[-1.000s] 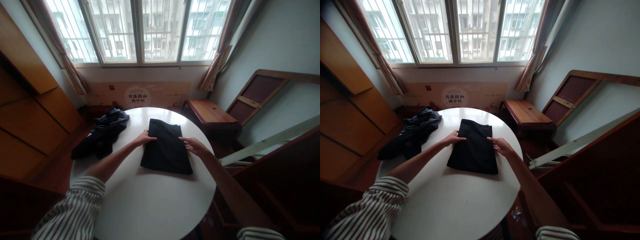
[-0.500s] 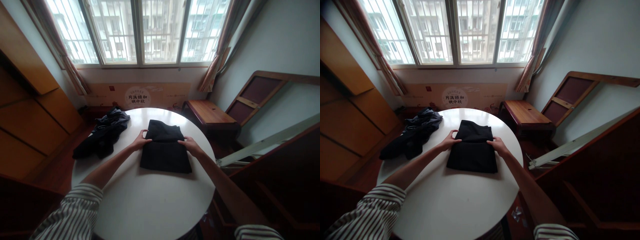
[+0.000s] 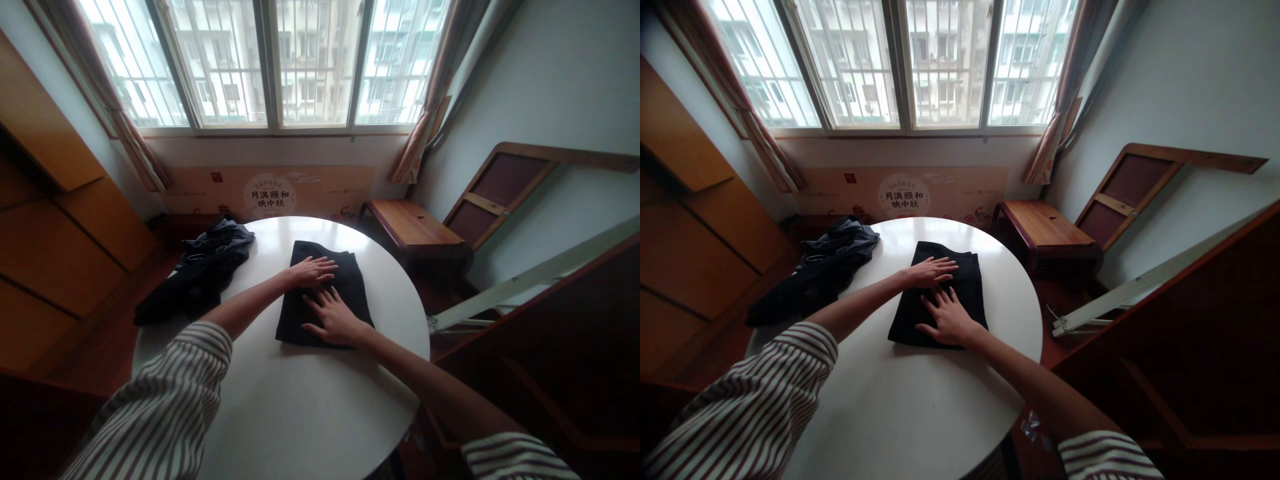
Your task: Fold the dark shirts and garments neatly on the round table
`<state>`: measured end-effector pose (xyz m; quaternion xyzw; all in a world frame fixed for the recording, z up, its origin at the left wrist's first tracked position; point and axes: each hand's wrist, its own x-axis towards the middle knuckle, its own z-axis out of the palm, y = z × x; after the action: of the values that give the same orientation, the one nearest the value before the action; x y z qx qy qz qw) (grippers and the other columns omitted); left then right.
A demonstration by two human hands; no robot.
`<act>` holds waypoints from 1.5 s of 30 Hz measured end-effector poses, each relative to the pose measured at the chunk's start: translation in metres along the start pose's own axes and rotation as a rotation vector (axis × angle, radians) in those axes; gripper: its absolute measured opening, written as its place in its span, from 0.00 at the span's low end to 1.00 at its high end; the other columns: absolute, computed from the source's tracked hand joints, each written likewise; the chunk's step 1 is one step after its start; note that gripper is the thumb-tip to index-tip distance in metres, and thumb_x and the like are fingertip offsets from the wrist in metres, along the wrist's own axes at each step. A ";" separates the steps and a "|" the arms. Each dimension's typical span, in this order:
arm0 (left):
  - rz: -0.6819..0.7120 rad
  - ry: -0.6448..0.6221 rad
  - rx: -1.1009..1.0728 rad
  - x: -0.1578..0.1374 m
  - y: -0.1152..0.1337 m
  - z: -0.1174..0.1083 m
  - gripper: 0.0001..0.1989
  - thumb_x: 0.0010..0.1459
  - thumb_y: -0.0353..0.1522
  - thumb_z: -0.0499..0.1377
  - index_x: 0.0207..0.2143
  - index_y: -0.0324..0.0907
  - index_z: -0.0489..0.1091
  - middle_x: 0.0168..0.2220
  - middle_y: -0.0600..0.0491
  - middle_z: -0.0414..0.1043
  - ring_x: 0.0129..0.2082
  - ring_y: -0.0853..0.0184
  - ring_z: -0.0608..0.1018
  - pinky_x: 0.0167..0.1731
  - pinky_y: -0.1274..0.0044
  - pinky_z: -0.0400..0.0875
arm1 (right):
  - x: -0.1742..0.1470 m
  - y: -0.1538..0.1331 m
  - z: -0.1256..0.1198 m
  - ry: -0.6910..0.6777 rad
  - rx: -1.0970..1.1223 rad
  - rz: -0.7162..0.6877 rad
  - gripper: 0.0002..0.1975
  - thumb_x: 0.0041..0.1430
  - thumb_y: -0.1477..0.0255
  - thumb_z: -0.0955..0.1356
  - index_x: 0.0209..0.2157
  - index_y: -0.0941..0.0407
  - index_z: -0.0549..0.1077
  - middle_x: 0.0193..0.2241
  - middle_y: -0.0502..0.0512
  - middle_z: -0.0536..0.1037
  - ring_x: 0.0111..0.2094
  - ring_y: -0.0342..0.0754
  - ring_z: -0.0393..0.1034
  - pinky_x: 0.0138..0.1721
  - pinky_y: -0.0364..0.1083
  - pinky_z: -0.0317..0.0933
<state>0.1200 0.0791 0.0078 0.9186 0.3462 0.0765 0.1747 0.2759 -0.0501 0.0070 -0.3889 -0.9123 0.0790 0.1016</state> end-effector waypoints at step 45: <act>0.023 0.148 0.177 0.110 0.007 0.022 0.16 0.67 0.31 0.51 0.52 0.47 0.72 0.55 0.46 0.66 0.51 0.58 0.72 0.50 0.70 0.69 | -0.047 0.060 -0.001 0.441 0.286 0.722 0.17 0.64 0.65 0.64 0.21 0.53 0.64 0.21 0.53 0.74 0.23 0.47 0.66 0.28 0.44 0.52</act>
<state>0.2120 0.1409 -0.0083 0.9262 0.3530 0.1150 0.0658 0.3494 -0.0434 -0.0115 -0.6720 -0.6544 0.1499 0.3125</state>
